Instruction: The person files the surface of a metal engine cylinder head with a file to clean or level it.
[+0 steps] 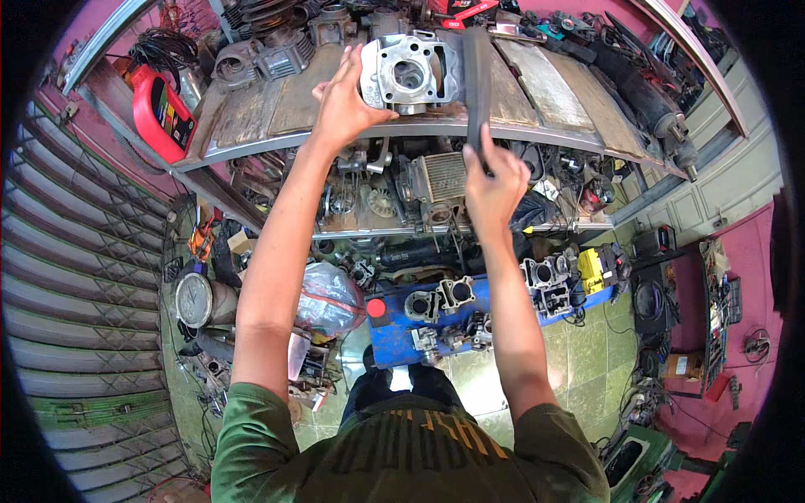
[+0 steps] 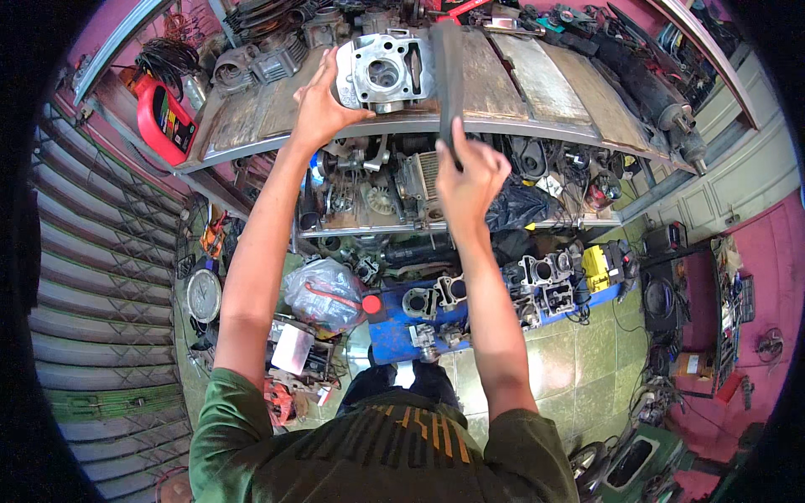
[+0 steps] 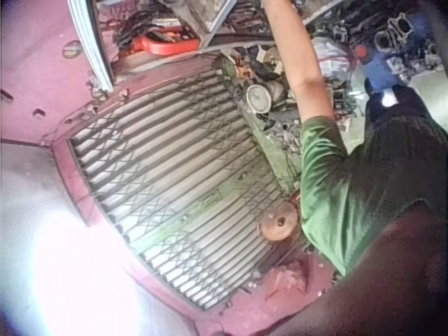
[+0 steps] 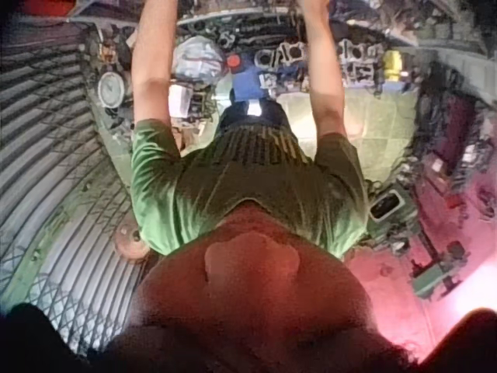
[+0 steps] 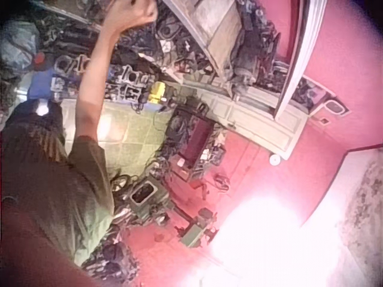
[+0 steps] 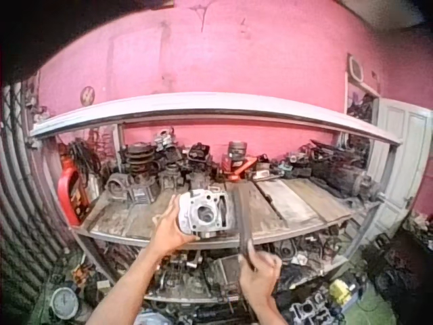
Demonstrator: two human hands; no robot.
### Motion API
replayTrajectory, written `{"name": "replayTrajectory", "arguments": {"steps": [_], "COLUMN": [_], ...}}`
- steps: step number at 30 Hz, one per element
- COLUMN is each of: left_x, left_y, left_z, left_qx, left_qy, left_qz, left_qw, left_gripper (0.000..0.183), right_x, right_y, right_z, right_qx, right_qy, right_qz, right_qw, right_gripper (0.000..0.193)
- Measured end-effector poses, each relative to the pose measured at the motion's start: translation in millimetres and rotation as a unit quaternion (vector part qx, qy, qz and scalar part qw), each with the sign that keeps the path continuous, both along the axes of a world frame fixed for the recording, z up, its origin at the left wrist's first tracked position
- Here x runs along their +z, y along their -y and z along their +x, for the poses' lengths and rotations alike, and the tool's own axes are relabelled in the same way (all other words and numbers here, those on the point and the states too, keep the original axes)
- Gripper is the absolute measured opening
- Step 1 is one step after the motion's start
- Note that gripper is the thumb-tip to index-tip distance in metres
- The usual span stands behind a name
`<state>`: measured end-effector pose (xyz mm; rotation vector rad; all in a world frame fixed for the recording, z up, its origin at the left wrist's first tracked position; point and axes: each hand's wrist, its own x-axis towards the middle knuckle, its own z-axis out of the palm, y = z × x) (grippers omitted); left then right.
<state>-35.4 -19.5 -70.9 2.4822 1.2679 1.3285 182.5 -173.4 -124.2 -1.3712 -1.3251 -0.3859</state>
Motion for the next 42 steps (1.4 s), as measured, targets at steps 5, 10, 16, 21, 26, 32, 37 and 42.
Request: {"name": "replayTrajectory", "arguments": {"steps": [5,10,16,21,26,32,37,42], "left_x": [1,2,6,4,2,2,2,12], "left_y": [2,1,8,6,7,6,7,5], "left_z": [8,3,16,7,5,7,4,2], "left_qx": [-0.008,-0.002,0.020,0.020,0.021,0.018,0.021,0.016], "left_qy": [-0.002,-0.003,-0.009,-0.012,-0.013,-0.020,-0.014,-0.013], "left_qz": [-0.010,-0.007,-0.006,0.014,0.003,0.008,0.000,0.013], "left_qw": [1.000,1.000,1.000,1.000,1.000,1.000,1.000,1.000], "left_gripper": [0.132,0.132,0.129,0.130,0.130,0.131,0.132,0.117], "right_x": [-42,-44,-15,-63,-9,21,-28,-27], "right_y": [-2,28,-11,36,23,-16,-2,11], "right_z": [8,3,-1,-35,-19,-26,-35,-33], "right_qx": [-0.034,0.052,0.112,0.123,0.013,-0.009,0.007,0.019], "right_qy": [0.041,-0.154,-0.300,-0.257,-0.215,0.029,0.121,0.093], "right_qz": [-0.048,-0.055,-0.054,-0.059,-0.069,0.005,-0.024,-0.044], "right_qw": [0.997,0.985,0.946,0.957,0.974,1.000,0.992,0.994], "right_gripper": [0.045,0.045,0.048,0.045,0.038,0.042,0.046,0.049]}}
